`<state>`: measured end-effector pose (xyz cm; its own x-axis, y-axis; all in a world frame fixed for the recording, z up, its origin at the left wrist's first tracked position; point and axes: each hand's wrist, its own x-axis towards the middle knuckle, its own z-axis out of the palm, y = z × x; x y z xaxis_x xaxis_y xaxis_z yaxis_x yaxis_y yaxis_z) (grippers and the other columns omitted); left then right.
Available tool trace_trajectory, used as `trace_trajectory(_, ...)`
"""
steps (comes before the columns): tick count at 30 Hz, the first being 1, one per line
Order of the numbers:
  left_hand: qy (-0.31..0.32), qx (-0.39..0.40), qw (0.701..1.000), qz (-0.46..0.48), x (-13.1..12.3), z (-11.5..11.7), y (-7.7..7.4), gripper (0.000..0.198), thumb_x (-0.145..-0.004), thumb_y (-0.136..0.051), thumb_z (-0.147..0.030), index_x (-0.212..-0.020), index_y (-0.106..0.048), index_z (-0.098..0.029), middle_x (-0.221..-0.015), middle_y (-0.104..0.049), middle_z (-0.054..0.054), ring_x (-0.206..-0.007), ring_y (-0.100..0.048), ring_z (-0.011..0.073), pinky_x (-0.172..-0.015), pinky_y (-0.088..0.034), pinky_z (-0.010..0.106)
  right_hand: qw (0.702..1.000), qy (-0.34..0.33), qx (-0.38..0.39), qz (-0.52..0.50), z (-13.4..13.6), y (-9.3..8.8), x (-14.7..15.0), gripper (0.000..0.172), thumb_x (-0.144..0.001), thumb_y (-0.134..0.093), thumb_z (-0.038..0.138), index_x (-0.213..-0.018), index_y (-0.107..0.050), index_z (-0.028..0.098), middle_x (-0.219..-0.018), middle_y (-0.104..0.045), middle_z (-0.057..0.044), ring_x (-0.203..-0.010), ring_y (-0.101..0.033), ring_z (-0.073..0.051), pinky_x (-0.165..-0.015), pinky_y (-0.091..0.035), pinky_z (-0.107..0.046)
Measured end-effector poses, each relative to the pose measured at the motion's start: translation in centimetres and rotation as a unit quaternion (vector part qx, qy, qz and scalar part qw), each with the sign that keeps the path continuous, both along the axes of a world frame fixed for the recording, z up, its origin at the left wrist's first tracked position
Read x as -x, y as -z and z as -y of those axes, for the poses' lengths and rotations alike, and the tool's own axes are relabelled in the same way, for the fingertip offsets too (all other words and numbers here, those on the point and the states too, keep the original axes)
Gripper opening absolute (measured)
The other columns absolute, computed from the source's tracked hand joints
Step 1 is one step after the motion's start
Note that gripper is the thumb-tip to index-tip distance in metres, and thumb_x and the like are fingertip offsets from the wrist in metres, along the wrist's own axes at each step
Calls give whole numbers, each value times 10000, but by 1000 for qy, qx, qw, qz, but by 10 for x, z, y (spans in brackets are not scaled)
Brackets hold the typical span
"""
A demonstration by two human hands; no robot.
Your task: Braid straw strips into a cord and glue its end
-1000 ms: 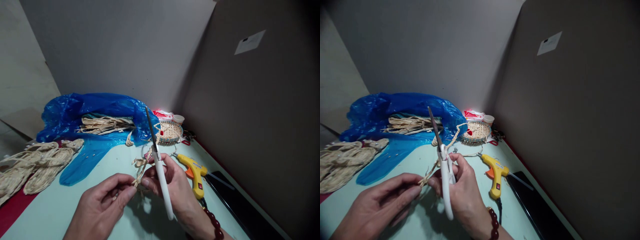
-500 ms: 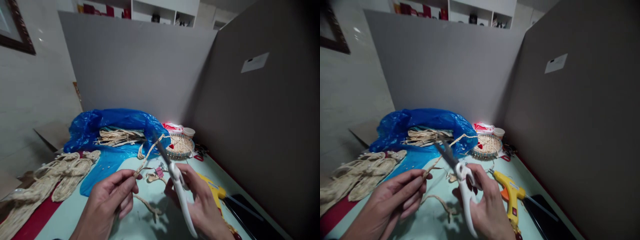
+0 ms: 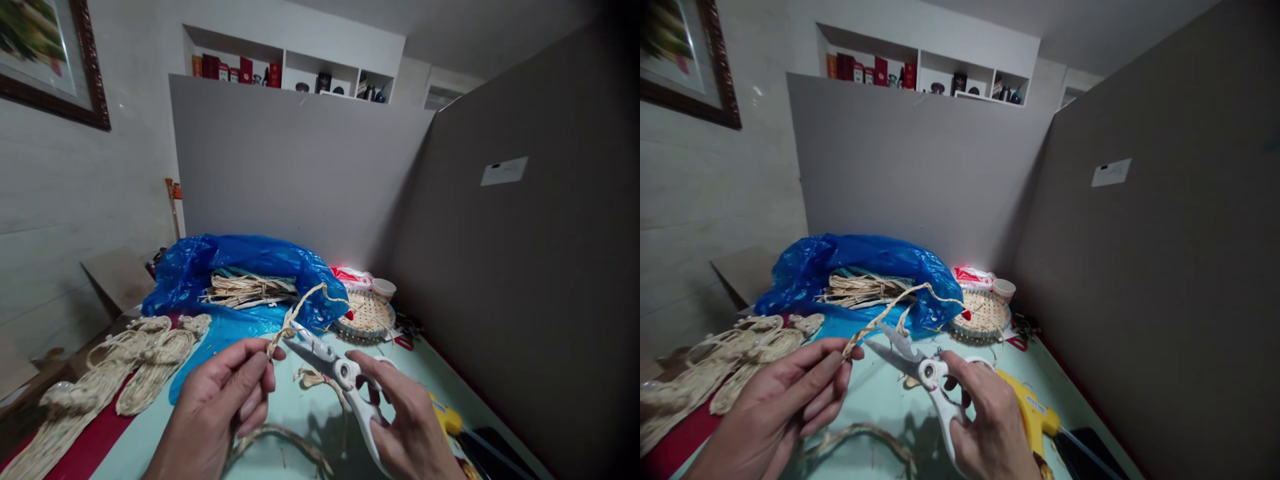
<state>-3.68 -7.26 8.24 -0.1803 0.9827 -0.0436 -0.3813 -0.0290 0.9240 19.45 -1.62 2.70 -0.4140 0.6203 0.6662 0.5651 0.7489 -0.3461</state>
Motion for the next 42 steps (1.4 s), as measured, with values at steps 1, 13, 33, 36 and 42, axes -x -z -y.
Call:
trace_trajectory(1,-1,-4,1000,0,0,-1,2,246,-675,-807,-389,-768,-718,-180,-593,-605,-15,-442,-336,40,-407,-322,162,1000,-5,1,0,1,1,0,621,-645,-497,32,-1231,-506,240,-837,-654,-7,-627,-569,-156,-598,-477,-276)
trace_trajectory(13,44,-11,998,-41,1,-2,23,275,-665,-812,-440,-733,-722,-189,-604,-646,-2,-426,-375,44,-402,-322,169,999,-23,16,17,8,0,10,653,-639,-521,12,-1248,-513,246,-833,-653,0,-651,-547,-162,-602,-412,-268)
trace_trajectory(33,64,-1,993,-100,9,-2,16,323,-619,-796,-543,-716,-739,-241,-612,-598,-50,-475,-418,59,-411,-333,150,998,-40,40,-12,8,7,12,626,-622,-483,-2,-1194,-565,236,-784,-660,2,-643,-541,-159,-602,-397,-253)
trace_trajectory(36,55,9,994,-96,10,-2,16,309,-622,-801,-530,-723,-746,-243,-625,-605,-50,-489,-429,56,-433,-355,140,995,-38,93,-20,9,5,11,514,-674,-480,35,-1148,-611,185,-751,-651,-28,-627,-544,-170,-591,-401,-265)
trace_trajectory(42,54,12,995,-82,5,2,20,295,-657,-793,-505,-813,-755,-258,-653,-622,-42,-464,-358,43,-426,-311,152,960,-42,246,-128,15,0,25,248,-740,-581,134,-968,-658,196,-727,-614,6,-599,-491,-130,-557,-379,-229)
